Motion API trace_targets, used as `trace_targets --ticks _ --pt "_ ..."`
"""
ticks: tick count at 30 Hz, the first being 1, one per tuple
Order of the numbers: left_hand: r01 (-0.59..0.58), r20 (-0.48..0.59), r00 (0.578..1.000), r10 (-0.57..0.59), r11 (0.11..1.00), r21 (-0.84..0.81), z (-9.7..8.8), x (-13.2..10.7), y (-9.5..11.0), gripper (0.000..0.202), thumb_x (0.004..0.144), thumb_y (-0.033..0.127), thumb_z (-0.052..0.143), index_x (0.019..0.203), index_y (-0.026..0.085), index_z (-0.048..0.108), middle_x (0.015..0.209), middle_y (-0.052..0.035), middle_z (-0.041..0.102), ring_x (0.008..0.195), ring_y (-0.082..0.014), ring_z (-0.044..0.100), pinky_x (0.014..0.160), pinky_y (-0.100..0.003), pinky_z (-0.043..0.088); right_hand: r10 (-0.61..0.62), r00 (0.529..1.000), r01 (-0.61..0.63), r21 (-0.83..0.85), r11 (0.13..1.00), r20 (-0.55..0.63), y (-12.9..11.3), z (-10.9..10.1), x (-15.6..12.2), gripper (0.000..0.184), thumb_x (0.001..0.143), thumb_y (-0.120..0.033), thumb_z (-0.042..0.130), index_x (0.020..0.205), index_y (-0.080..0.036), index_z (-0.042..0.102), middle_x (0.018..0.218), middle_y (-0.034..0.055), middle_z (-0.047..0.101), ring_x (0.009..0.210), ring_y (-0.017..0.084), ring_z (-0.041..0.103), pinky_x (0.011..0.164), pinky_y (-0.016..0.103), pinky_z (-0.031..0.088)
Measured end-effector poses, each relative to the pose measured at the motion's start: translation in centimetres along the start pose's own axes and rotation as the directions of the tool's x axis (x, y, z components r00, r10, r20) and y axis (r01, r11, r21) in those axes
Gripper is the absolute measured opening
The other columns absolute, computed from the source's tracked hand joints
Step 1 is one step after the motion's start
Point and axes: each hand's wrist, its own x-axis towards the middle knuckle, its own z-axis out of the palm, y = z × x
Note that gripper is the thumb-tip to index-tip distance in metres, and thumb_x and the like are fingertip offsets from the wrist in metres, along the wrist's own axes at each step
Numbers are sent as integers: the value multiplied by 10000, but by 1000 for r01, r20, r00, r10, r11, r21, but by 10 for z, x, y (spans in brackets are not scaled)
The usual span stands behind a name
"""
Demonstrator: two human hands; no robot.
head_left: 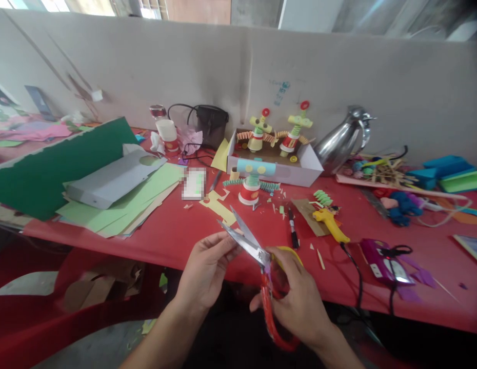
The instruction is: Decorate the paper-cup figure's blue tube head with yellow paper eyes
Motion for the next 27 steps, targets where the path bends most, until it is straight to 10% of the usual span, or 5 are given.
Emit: trace_targets --ticks 27 --pt "-131 186 980 74 941 312 -14 2 18 119 740 268 797 771 159 762 801 -63 722 783 -165 650 828 -298 514 26 974 -86 258 962 227 -1 -20 -6 455 870 -450 646 1249 -205 587 981 96 748 653 204 715 600 302 546"
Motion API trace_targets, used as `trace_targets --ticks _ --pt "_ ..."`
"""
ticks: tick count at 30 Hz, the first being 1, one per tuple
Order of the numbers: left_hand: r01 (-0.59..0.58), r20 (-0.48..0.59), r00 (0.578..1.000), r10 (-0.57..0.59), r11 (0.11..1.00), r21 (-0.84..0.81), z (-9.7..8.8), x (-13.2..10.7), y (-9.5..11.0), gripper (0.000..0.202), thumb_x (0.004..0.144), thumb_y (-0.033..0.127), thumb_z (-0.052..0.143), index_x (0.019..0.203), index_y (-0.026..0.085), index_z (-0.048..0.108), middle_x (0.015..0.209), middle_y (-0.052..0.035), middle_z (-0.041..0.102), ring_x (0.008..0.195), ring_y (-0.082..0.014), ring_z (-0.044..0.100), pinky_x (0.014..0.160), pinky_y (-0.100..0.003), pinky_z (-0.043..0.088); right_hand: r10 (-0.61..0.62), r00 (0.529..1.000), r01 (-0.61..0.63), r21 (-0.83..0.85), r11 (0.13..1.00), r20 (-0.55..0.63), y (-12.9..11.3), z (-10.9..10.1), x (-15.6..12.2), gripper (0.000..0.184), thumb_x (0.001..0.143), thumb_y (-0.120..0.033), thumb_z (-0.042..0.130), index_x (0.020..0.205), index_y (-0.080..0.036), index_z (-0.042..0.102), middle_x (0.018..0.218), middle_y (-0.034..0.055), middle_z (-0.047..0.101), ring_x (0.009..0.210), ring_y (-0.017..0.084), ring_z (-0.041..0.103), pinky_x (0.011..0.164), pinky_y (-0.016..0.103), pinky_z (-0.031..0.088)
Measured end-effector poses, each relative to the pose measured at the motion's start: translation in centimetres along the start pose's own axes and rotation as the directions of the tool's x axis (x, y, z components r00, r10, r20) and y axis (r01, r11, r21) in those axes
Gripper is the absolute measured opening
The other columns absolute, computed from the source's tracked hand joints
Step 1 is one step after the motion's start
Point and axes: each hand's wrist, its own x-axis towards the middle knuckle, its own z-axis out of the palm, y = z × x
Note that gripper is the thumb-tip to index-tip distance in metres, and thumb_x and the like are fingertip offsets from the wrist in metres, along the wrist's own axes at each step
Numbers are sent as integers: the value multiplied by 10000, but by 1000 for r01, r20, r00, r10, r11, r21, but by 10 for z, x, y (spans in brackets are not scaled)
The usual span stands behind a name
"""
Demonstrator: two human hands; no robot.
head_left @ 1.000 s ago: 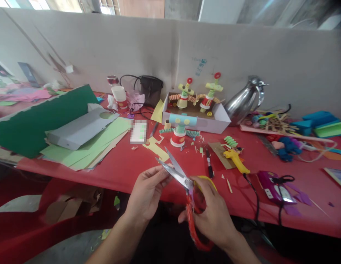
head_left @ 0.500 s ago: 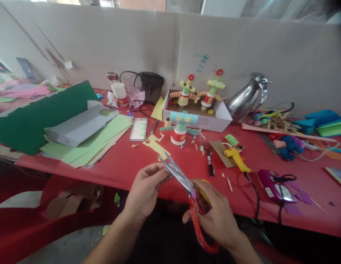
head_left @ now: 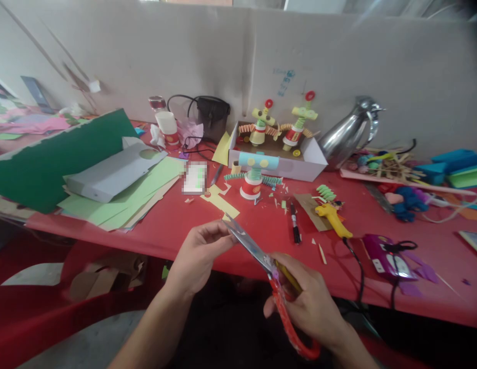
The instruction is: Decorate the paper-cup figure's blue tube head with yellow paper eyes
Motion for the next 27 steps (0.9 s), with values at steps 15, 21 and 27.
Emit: trace_targets --ticks 15,21,27 --pt "3 9 1000 -3 999 39 -5 -2 2 117 754 248 780 834 163 770 809 -50 688 825 -172 634 883 -313 497 -24 999 23 11 1000 26 -2 -3 -2 458 890 -467 640 1258 -201 586 1021 104 747 827 234 746 605 264 545" --pt "14 11 1000 -14 1000 28 -4 -3 4 117 740 242 789 826 167 763 837 -43 690 842 -166 626 904 -331 495 -54 998 54 14 998 32 -1 -5 -2 480 898 -490 631 1268 -189 578 1031 117 755 865 236 740 586 252 540" --pt "13 6 1000 -13 1000 25 -6 -3 4 114 743 247 787 820 167 757 840 -44 693 857 -172 640 890 -323 501 -50 998 49 30 998 43 -1 -6 -4 507 898 -516 625 1298 -208 578 958 98 766 885 252 733 646 285 561"
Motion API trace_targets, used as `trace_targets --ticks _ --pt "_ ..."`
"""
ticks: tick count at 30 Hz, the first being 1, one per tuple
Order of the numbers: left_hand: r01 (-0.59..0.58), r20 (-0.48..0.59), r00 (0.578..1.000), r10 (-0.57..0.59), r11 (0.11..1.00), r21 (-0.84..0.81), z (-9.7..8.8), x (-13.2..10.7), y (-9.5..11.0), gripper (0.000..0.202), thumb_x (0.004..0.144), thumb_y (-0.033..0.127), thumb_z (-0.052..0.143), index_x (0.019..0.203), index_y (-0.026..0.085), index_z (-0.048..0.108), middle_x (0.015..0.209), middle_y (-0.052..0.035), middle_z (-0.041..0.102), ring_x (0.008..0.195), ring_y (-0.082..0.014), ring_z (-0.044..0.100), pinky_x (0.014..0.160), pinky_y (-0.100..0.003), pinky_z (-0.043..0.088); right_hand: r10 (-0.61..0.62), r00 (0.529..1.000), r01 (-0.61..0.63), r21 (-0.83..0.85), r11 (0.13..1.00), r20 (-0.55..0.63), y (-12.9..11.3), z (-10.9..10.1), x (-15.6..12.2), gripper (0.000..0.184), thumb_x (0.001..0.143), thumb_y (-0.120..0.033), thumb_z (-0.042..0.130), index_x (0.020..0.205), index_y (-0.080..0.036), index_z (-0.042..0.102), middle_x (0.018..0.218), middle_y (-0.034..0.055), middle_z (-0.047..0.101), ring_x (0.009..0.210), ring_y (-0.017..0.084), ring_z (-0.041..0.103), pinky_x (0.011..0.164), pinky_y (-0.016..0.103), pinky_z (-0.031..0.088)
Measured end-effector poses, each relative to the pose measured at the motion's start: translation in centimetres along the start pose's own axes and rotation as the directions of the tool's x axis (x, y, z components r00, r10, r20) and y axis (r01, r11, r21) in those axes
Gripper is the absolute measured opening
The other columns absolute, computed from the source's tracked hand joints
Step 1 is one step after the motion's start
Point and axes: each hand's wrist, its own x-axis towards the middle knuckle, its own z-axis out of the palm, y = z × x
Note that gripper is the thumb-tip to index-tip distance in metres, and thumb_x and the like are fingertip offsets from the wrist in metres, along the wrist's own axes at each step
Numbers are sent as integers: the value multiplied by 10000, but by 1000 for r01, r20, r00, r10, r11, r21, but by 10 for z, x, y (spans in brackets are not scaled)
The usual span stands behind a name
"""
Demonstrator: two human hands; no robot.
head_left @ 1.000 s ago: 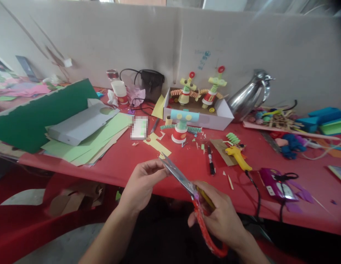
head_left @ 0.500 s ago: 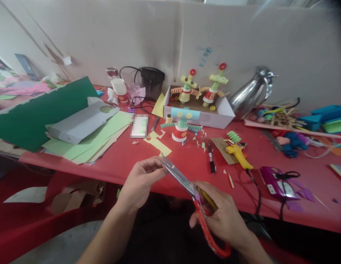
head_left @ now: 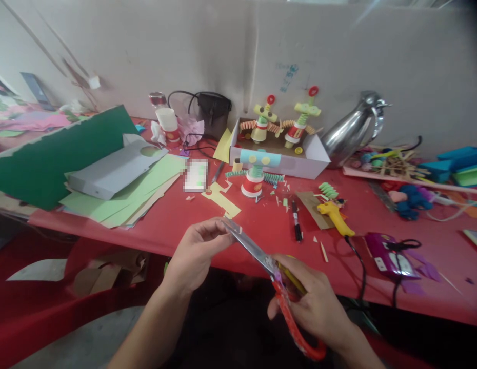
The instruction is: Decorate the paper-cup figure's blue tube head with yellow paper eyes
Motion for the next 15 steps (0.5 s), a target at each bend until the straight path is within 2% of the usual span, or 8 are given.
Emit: trace_targets --ticks 5,10,15 --pt "-13 5 1000 13 1000 18 -1 -2 2 94 761 238 775 810 164 744 876 -49 696 862 -163 633 888 -310 502 12 1000 -12 -1 1000 10 2 0 -2 484 906 -473 638 1306 -207 571 944 94 773 852 230 737 626 264 556" --pt "-51 4 999 51 998 25 -2 -1 1 45 775 212 765 804 182 748 887 -24 672 857 -126 610 842 -235 493 -4 1000 4 -22 1000 16 1 -2 -2 479 908 -471 641 1306 -217 567 973 87 774 799 209 746 587 243 549" --pt "-73 21 997 73 997 29 -4 -2 1 54 780 191 756 832 201 766 913 -18 666 869 -115 607 824 -206 489 -27 1000 26 -48 998 -1 0 -4 -1 482 902 -497 643 1287 -215 580 1047 107 750 893 237 747 607 251 568"
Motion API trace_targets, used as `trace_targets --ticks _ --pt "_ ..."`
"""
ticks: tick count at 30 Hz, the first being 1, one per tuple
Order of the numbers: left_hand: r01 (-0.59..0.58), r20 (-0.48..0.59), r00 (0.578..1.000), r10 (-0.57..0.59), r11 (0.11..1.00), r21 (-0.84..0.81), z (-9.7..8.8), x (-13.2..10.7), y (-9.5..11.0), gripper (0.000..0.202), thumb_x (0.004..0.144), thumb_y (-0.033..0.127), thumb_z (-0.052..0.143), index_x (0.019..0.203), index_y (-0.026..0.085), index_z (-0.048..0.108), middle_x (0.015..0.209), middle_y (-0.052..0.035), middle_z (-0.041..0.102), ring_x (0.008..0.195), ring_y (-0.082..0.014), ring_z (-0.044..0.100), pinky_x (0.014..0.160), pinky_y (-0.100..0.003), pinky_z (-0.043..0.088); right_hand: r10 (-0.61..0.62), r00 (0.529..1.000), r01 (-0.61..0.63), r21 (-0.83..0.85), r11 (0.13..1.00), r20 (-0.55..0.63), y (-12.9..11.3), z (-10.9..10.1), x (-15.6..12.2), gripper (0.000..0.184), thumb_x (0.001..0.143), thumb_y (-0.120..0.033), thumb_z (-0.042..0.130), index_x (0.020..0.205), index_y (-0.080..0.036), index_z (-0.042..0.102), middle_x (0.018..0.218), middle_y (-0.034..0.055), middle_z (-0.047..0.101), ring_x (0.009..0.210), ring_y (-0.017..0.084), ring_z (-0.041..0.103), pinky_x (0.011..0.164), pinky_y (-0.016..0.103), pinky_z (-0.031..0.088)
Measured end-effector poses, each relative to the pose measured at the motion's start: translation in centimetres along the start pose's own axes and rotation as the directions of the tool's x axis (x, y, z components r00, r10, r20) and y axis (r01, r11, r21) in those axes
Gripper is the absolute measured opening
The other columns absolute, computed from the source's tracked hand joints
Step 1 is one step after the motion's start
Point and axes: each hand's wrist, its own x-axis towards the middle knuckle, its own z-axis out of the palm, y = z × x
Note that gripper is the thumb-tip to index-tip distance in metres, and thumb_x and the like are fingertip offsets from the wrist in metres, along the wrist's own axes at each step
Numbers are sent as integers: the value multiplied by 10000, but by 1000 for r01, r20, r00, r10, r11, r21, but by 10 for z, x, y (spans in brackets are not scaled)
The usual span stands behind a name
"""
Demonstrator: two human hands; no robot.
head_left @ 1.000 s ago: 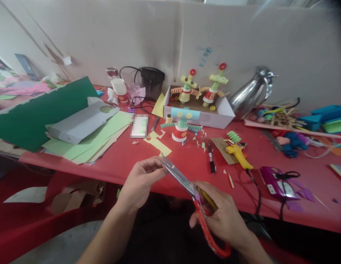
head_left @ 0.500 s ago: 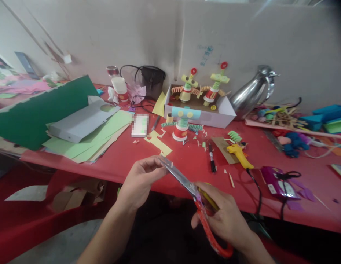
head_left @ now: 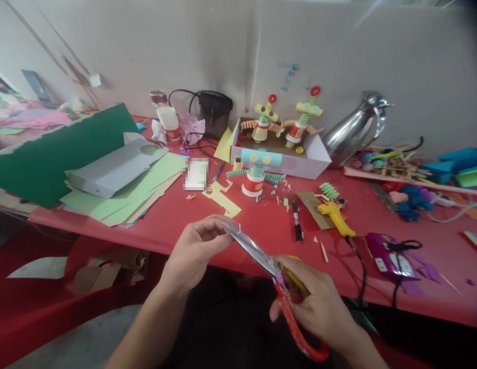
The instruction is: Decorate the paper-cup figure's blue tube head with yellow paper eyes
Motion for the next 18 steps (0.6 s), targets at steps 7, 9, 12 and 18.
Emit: trace_targets --ticks 7,9,12,18 --pt "2 -31 1000 -1 1000 4 0 0 0 56 767 203 771 822 195 768 914 -27 659 865 -125 603 820 -223 493 -8 1000 8 -18 1000 -20 5 1 -3 433 901 -404 667 1290 -234 580 1039 89 728 948 249 742 731 292 602" --pt "6 -32 999 -6 1000 7 -1 -1 0 48 773 205 766 821 198 765 907 -26 656 855 -123 601 816 -225 494 -9 1000 8 -26 1000 -12 6 1 -4 439 902 -403 666 1299 -238 575 1020 81 733 920 243 746 720 291 605" --pt "6 -39 999 -5 1000 13 -1 -1 0 50 771 214 770 819 200 769 913 -31 660 863 -130 604 821 -234 496 -15 1000 14 -50 999 -24 6 0 -4 427 900 -383 671 1289 -231 581 1032 84 737 946 247 744 726 289 608" --pt "1 -50 999 0 1000 11 0 0 1 53 757 220 787 801 196 768 918 -32 674 867 -133 616 828 -238 507 -32 999 29 -92 995 -30 5 -2 -4 419 899 -332 667 1288 -203 578 1043 104 749 1039 263 722 746 290 608"
